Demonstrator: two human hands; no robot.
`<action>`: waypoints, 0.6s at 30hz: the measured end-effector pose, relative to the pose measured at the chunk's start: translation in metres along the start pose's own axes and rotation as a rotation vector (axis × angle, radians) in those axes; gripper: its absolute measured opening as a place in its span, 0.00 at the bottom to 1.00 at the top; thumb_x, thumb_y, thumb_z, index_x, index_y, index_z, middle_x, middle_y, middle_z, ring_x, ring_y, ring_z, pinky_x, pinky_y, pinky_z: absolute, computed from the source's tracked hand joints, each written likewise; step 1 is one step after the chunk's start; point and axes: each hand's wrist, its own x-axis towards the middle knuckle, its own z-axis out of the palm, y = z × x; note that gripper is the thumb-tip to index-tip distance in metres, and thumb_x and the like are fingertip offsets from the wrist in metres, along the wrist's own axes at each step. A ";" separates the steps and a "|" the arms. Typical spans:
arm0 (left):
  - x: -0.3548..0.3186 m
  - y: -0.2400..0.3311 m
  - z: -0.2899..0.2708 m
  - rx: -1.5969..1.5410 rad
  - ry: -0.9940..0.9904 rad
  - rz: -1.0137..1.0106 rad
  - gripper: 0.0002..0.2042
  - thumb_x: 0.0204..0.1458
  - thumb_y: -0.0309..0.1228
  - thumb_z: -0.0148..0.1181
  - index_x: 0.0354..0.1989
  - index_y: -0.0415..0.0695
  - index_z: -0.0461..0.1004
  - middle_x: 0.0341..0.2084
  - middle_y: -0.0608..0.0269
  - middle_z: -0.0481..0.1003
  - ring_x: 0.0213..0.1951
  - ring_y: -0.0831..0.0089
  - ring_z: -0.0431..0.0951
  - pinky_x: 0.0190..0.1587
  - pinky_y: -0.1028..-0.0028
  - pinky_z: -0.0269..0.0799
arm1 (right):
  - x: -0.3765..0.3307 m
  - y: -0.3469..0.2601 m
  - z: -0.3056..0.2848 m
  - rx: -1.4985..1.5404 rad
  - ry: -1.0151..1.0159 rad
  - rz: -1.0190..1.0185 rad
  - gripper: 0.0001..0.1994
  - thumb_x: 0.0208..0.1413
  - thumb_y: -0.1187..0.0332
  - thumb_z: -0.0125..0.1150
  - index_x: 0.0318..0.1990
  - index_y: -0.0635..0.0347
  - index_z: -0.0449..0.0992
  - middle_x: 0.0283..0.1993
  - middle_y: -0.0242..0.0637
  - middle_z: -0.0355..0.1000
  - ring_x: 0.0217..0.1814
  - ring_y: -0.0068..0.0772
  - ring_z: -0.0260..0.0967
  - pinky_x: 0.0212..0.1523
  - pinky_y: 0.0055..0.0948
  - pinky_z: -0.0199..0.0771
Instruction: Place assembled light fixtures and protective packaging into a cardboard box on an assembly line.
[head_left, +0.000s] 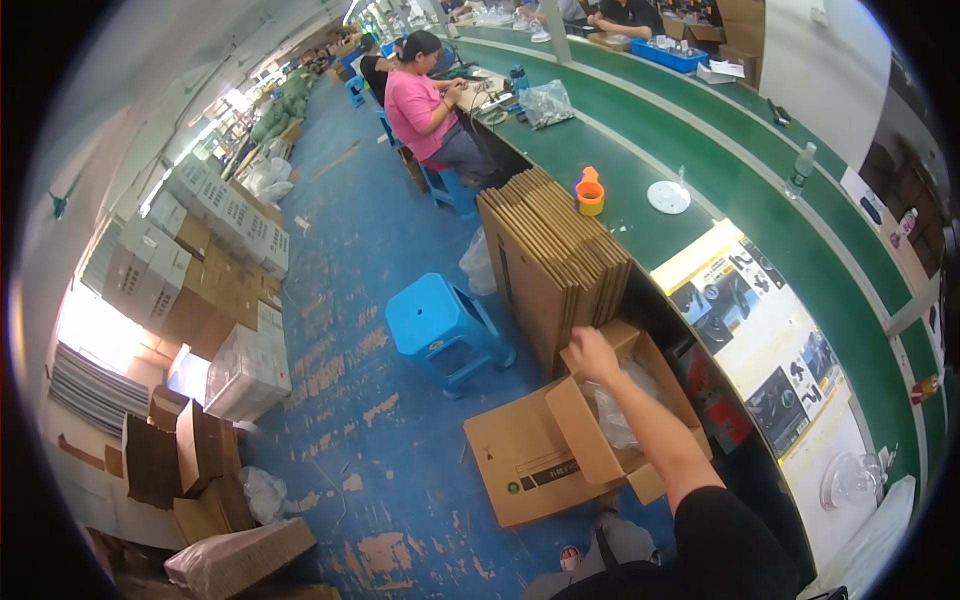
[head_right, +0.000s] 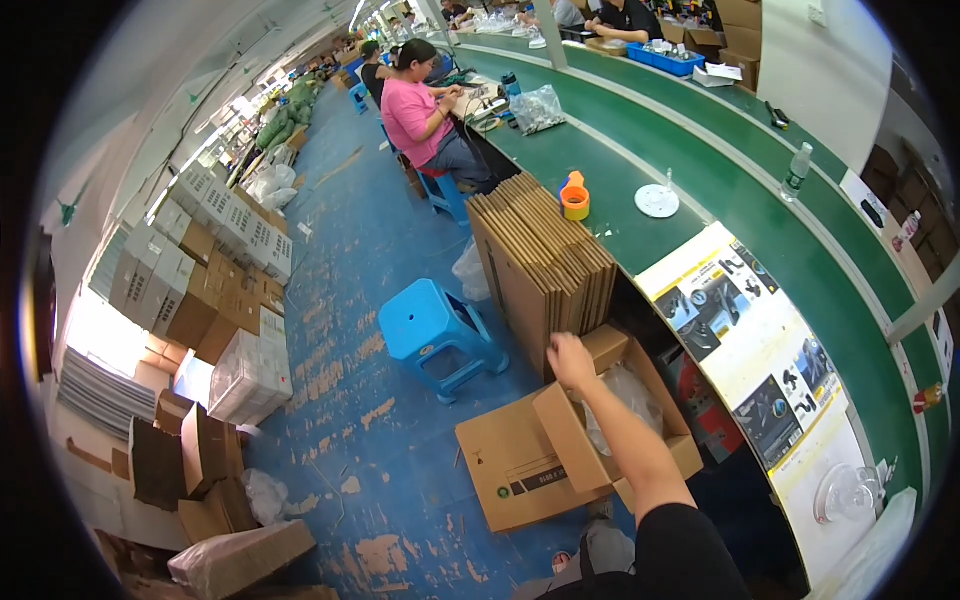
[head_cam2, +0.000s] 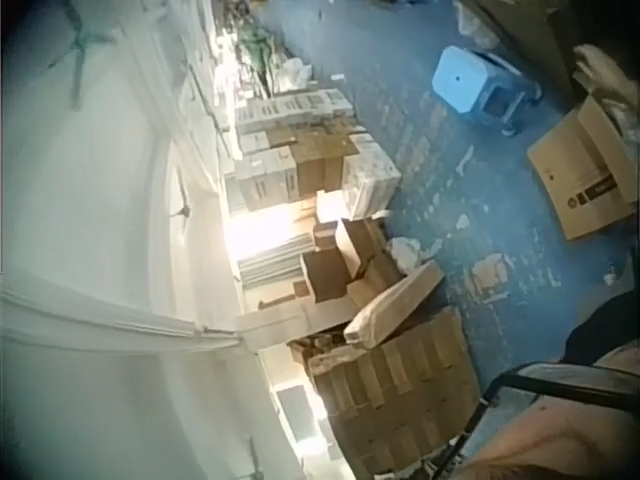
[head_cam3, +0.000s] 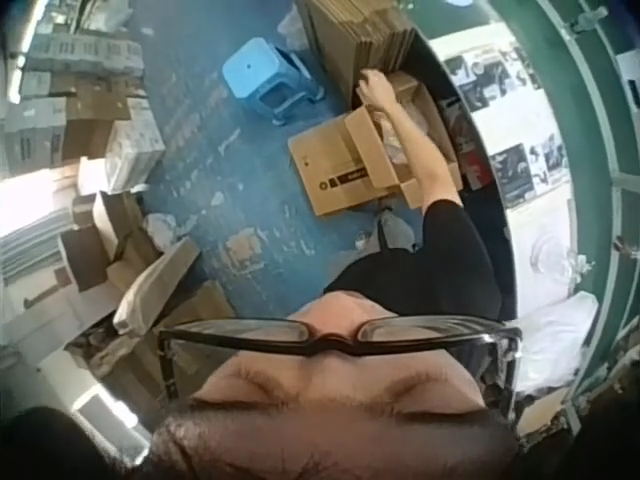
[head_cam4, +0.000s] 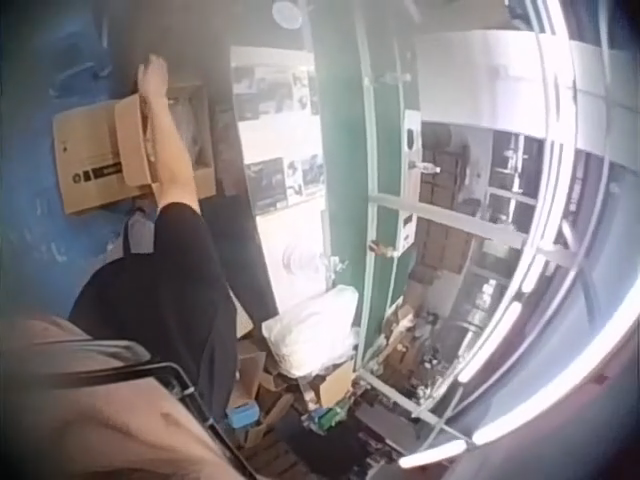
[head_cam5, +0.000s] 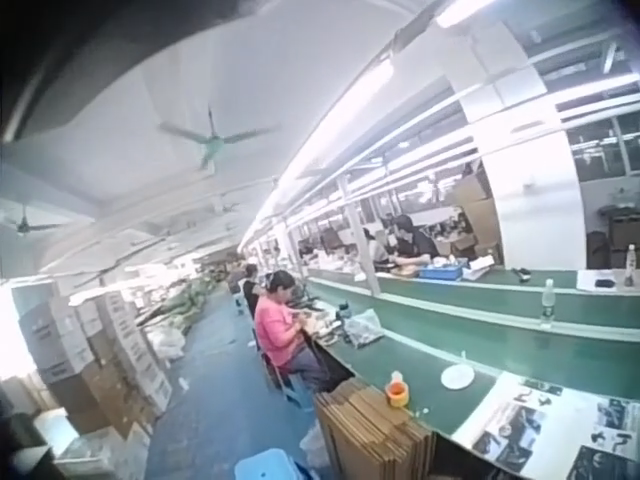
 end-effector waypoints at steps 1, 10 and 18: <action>0.004 0.005 0.000 0.005 0.001 0.009 0.17 0.60 0.34 0.60 0.54 0.38 0.74 0.46 0.51 0.79 0.46 0.59 0.80 0.48 0.62 0.77 | 0.034 0.004 0.001 -0.004 0.020 0.013 0.18 0.58 0.65 0.61 0.53 0.61 0.72 0.51 0.49 0.71 0.56 0.55 0.67 0.56 0.48 0.71; -0.006 -0.053 -0.009 0.002 0.076 0.040 0.18 0.61 0.34 0.59 0.56 0.38 0.73 0.48 0.50 0.78 0.49 0.58 0.79 0.51 0.62 0.75 | 0.138 0.007 0.073 -0.500 -0.091 0.353 0.37 0.55 0.60 0.66 0.70 0.57 0.55 0.73 0.45 0.53 0.76 0.48 0.49 0.65 0.57 0.61; 0.002 -0.087 -0.022 0.011 0.140 0.145 0.18 0.61 0.34 0.58 0.57 0.38 0.73 0.50 0.50 0.77 0.51 0.58 0.78 0.54 0.62 0.73 | 0.151 -0.027 0.102 -0.609 -0.180 0.340 0.35 0.53 0.52 0.70 0.62 0.64 0.65 0.59 0.45 0.65 0.64 0.48 0.64 0.58 0.48 0.70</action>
